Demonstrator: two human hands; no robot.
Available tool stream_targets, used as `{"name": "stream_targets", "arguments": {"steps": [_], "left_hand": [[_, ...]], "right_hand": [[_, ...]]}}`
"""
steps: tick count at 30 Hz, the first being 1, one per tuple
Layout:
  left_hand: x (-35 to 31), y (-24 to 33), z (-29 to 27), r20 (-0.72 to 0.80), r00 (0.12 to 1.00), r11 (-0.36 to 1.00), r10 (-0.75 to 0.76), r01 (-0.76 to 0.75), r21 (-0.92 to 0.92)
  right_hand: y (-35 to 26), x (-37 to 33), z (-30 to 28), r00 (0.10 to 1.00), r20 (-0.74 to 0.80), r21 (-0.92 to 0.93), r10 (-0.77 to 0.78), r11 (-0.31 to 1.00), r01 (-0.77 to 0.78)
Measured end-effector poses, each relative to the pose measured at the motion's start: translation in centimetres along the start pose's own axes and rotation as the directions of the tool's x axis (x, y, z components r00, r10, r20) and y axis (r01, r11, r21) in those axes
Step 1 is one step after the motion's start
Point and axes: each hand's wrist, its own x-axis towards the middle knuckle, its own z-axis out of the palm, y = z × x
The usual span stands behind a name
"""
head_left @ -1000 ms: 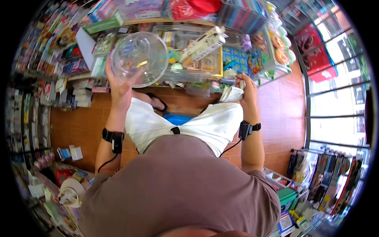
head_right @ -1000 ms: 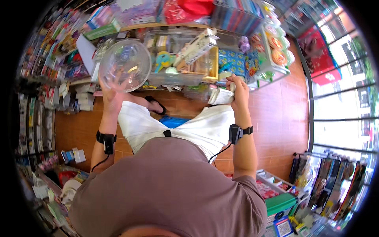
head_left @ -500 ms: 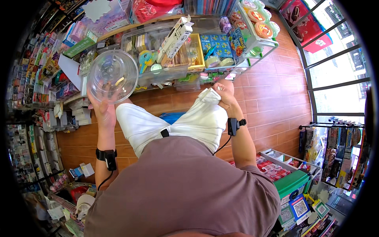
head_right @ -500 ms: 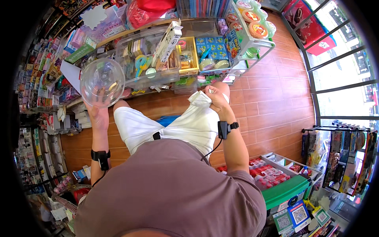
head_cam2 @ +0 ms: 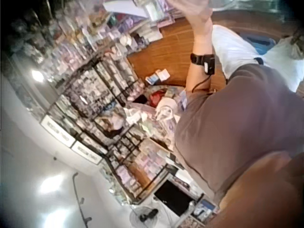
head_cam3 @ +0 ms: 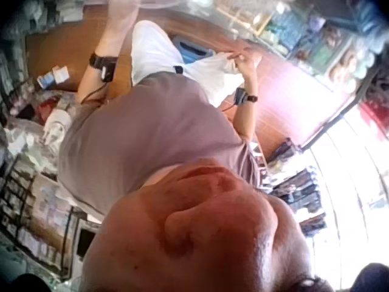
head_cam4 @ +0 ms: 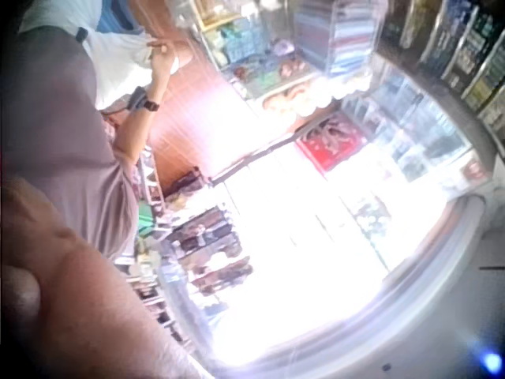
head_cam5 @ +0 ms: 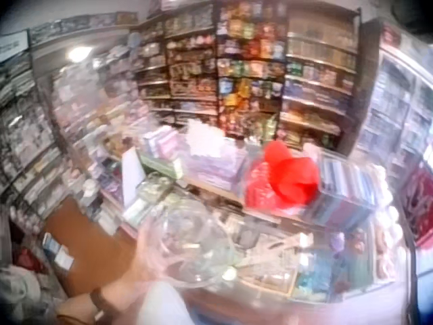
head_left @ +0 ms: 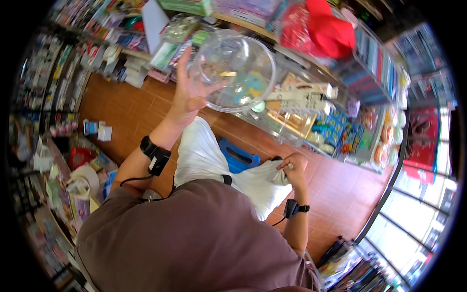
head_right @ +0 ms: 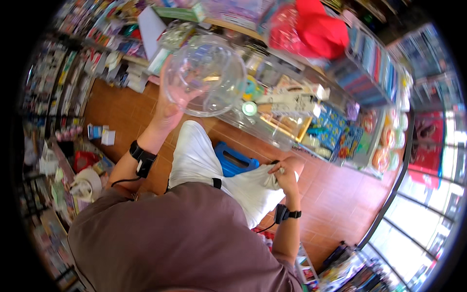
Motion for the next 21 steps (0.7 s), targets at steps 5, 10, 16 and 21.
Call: {"name": "stream_targets", "arguments": {"steps": [5,10,16,21], "left_hand": [[1.7,5.8,-0.6,-0.054,0.997,0.992,-0.059,0.053,-0.112],[1.6,13.8,-2.6,-0.131,0.984,0.959,-0.120,0.080,-0.273],[-1.5,24.2,-7.8,-0.340,0.940,0.993,-0.014,-0.026,-0.112],[-7.3,26.8,-14.6,-0.555,0.831,0.999,0.027,-0.034,-0.003]], "right_hand": [[-9.8,-2.0,1.5,0.993,0.115,-0.308,0.037,0.951,0.000],[-19.3,-3.0,4.8,0.982,0.167,-0.325,-0.087,0.936,0.138],[-34.6,-1.5,11.6,0.908,0.313,-0.461,-0.278,0.792,0.401],[-43.2,1.9,18.6,0.842,0.419,-0.475,-0.338,0.709,0.521]]}}
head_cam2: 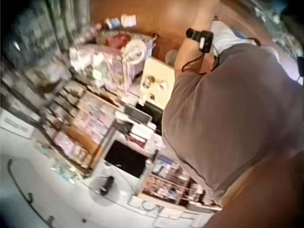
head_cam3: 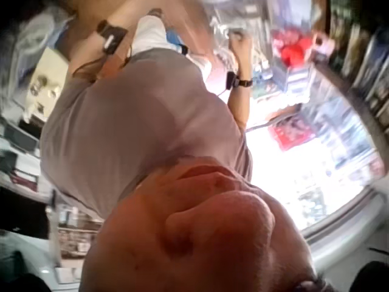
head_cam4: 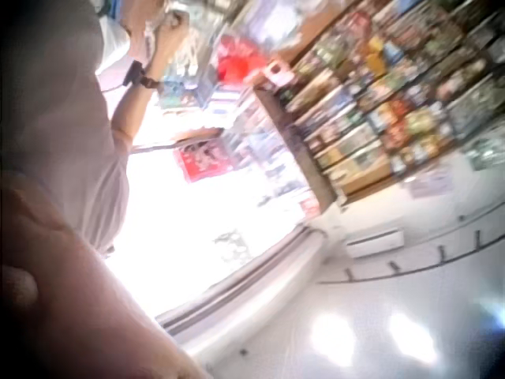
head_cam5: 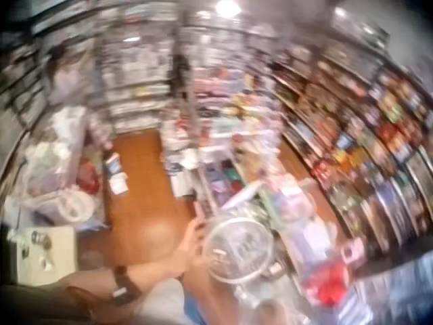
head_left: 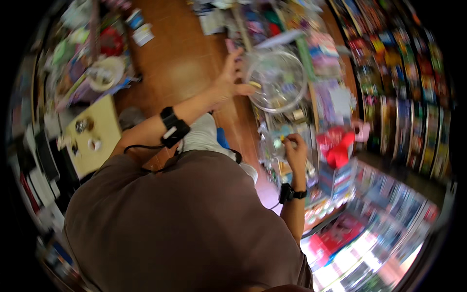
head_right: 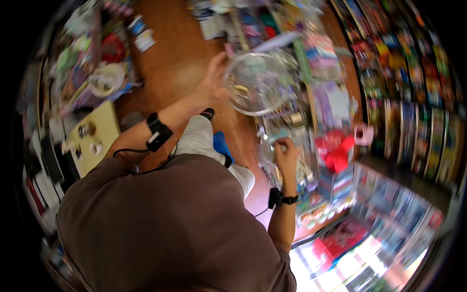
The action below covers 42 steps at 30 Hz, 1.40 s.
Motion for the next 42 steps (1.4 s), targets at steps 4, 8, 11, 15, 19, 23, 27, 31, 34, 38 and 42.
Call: {"name": "stream_targets", "arguments": {"steps": [4,8,11,15,19,23,27,31,34,38,42], "left_hand": [[-2.6,4.8,-6.7,-0.229,0.965,0.991,-0.129,0.118,-0.064],[-4.6,3.8,-12.4,-0.427,0.903,0.969,-0.048,0.146,0.199],[-7.3,4.2,-14.4,-0.602,0.795,0.949,-0.073,0.241,0.204],[-10.6,3.3,-14.7,-0.707,0.706,0.990,-0.039,0.125,0.070],[-14.1,3.3,-11.8,-0.780,0.614,0.992,-0.123,0.059,-0.110],[-17.0,4.3,-8.1,-0.810,0.551,0.962,-0.203,-0.041,-0.269],[-19.6,3.0,-5.1,-0.868,0.458,0.912,-0.191,-0.243,-0.329],[-24.6,1.9,-3.7,-0.857,0.483,0.868,-0.179,-0.333,-0.369],[-28.7,0.2,-4.1,-0.882,0.432,0.866,-0.187,-0.351,-0.355],[-34.3,-1.8,-6.0,-0.958,0.127,0.873,-0.259,-0.394,-0.288],[-39.8,-5.4,-7.8,-0.957,-0.082,0.729,-0.278,-0.667,-0.154]], "right_hand": [[-9.9,7.1,2.3,0.980,0.078,-0.101,-0.181,0.977,0.189],[-14.9,13.5,6.8,0.917,0.244,-0.193,-0.316,0.911,0.365],[-19.8,15.4,12.1,0.806,0.346,-0.087,-0.480,0.839,0.537],[-24.4,16.7,17.2,0.557,0.618,-0.037,-0.555,0.687,0.726],[-26.7,16.0,19.8,0.293,0.752,0.063,-0.590,0.507,0.860],[-26.8,16.7,21.2,-0.002,0.723,0.283,-0.691,0.293,0.914],[-27.8,15.1,23.1,-0.166,0.719,0.433,-0.675,0.249,0.866],[-28.7,13.1,25.8,-0.304,0.733,0.522,-0.609,0.216,0.825],[-28.9,11.8,29.3,-0.429,0.662,0.594,-0.615,0.081,0.801],[-29.8,9.4,34.1,-0.382,0.821,0.441,-0.425,0.047,0.896],[-27.7,8.6,41.2,-0.517,0.748,0.560,-0.416,-0.024,0.828]]}}
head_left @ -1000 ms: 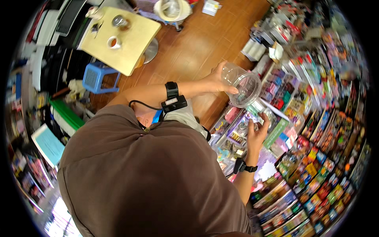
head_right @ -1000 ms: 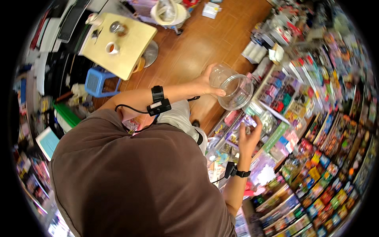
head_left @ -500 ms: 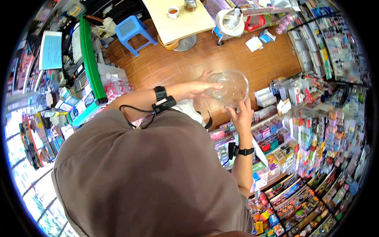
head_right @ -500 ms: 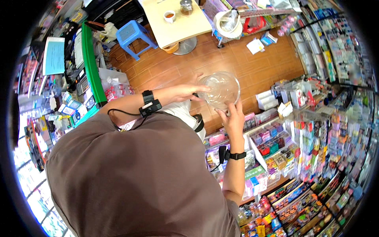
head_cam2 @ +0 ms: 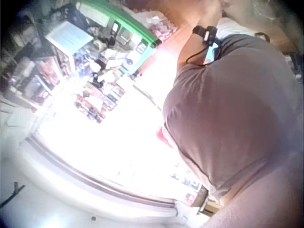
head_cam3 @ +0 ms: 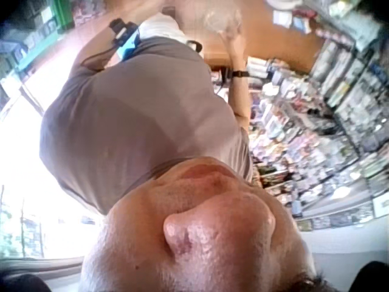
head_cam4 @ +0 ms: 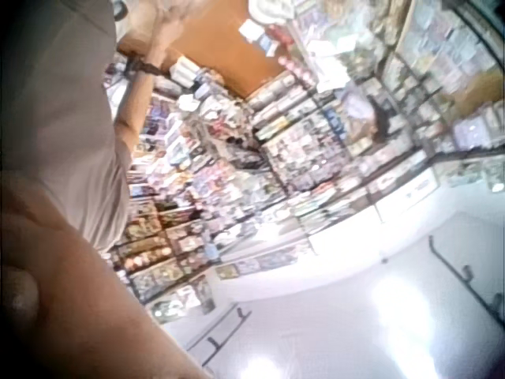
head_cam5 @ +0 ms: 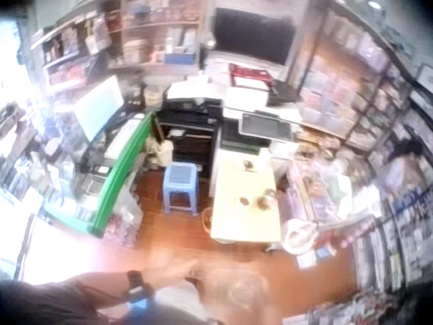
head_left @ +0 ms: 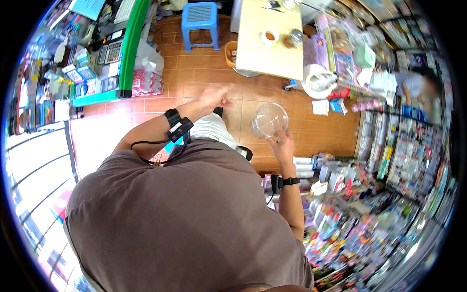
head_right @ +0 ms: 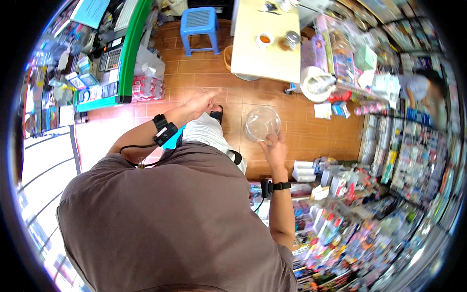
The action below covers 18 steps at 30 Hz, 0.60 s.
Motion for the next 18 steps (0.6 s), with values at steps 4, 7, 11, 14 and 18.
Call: {"name": "stream_targets", "arguments": {"steps": [4,7,11,14,18], "left_hand": [[-0.5,2.9,-3.0,-0.067,0.982,0.905,0.174,-0.187,-0.382],[-1.4,7.3,-5.3,-0.024,0.957,0.631,0.291,-0.210,-0.747],[-1.6,8.9,-8.3,-0.001,0.938,0.514,0.348,-0.192,-0.836],[-0.8,6.2,-13.3,-0.086,0.964,0.552,0.250,-0.215,-0.806],[-3.3,6.2,-12.5,-0.221,0.902,0.831,0.371,-0.428,-0.356]], "right_hand": [[2.7,4.7,5.4,0.975,0.202,0.023,0.090,0.995,-0.097],[2.5,9.2,8.1,0.940,0.307,0.081,0.147,0.980,-0.180],[4.2,10.3,13.0,0.949,0.312,0.069,0.052,0.995,-0.078],[3.2,12.3,15.8,0.931,0.364,0.053,-0.013,0.999,-0.007],[2.9,15.1,19.9,0.870,0.489,0.019,0.064,0.996,-0.084]]}}
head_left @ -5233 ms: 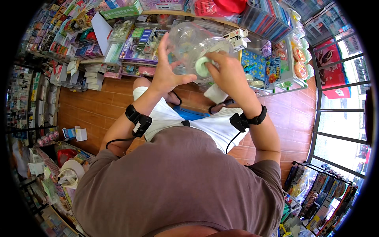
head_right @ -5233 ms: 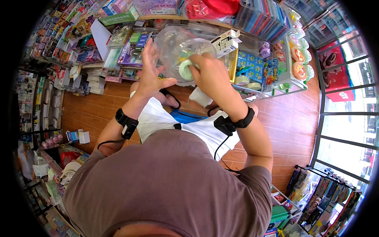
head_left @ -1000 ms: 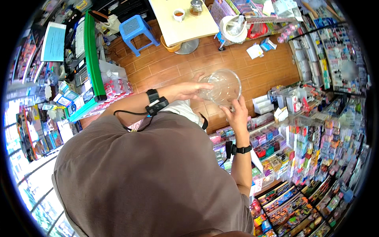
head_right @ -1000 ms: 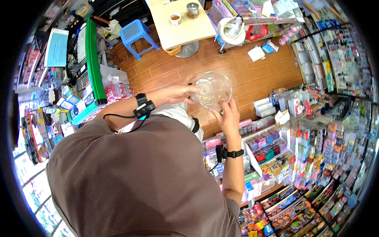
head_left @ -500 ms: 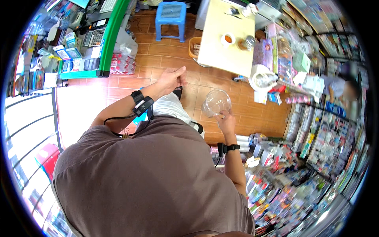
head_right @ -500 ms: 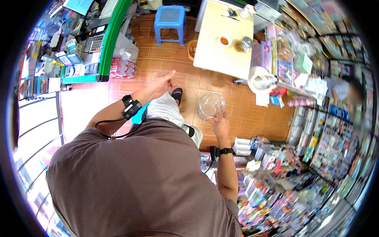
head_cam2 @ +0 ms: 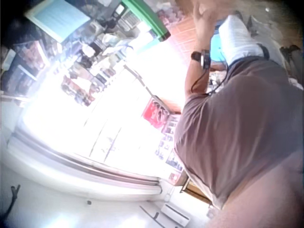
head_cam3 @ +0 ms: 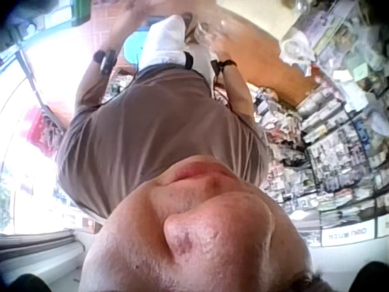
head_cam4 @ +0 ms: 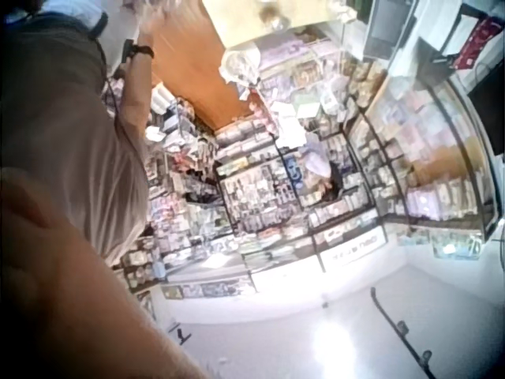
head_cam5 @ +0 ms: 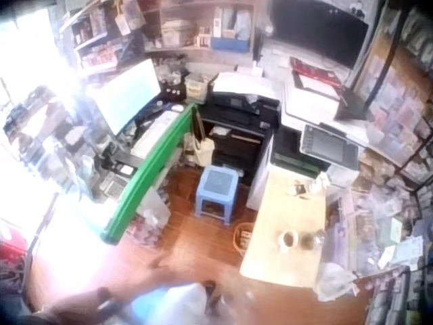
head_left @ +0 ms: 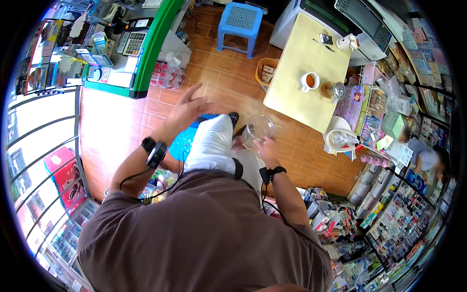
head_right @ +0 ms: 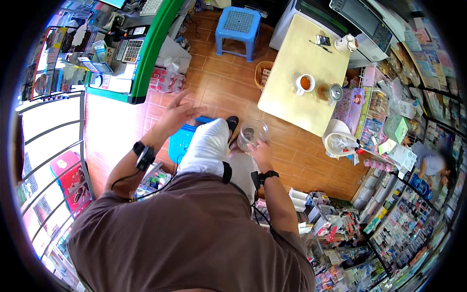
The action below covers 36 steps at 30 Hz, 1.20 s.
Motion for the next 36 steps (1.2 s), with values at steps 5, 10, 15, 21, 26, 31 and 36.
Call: {"name": "stream_targets", "arguments": {"steps": [5,10,15,21,26,31,36], "left_hand": [[1.6,-1.0,-2.0,-0.152,0.986,0.997,-0.067,0.061,-0.046],[6.4,0.1,-5.5,-0.187,0.951,0.956,-0.248,0.271,0.114],[15.8,2.0,-9.1,-0.170,0.919,0.853,-0.354,0.393,0.343],[18.4,1.2,-15.6,-0.328,0.851,0.832,-0.411,0.497,0.246],[18.8,-0.3,-17.2,-0.404,0.743,0.759,-0.533,0.631,0.159],[19.9,-1.2,-17.5,-0.390,0.733,0.746,-0.557,0.648,0.152],[20.1,-1.3,-17.5,-0.386,0.744,0.751,-0.545,0.638,0.169]], "right_hand": [[0.9,5.2,4.2,0.972,-0.214,0.032,-0.096,0.994,0.105],[-1.1,12.2,6.0,0.996,-0.056,0.079,0.069,0.995,-0.064],[4.4,21.2,13.9,0.935,-0.308,0.366,0.173,0.929,-0.051],[6.3,33.9,17.7,0.907,-0.100,0.809,0.409,0.564,-0.165],[8.9,41.3,18.5,0.795,0.116,0.975,0.596,-0.222,0.025],[13.7,42.7,20.5,0.956,0.141,0.838,0.258,-0.545,0.023],[14.4,41.8,21.3,0.990,0.070,0.826,0.119,-0.563,0.010]]}}
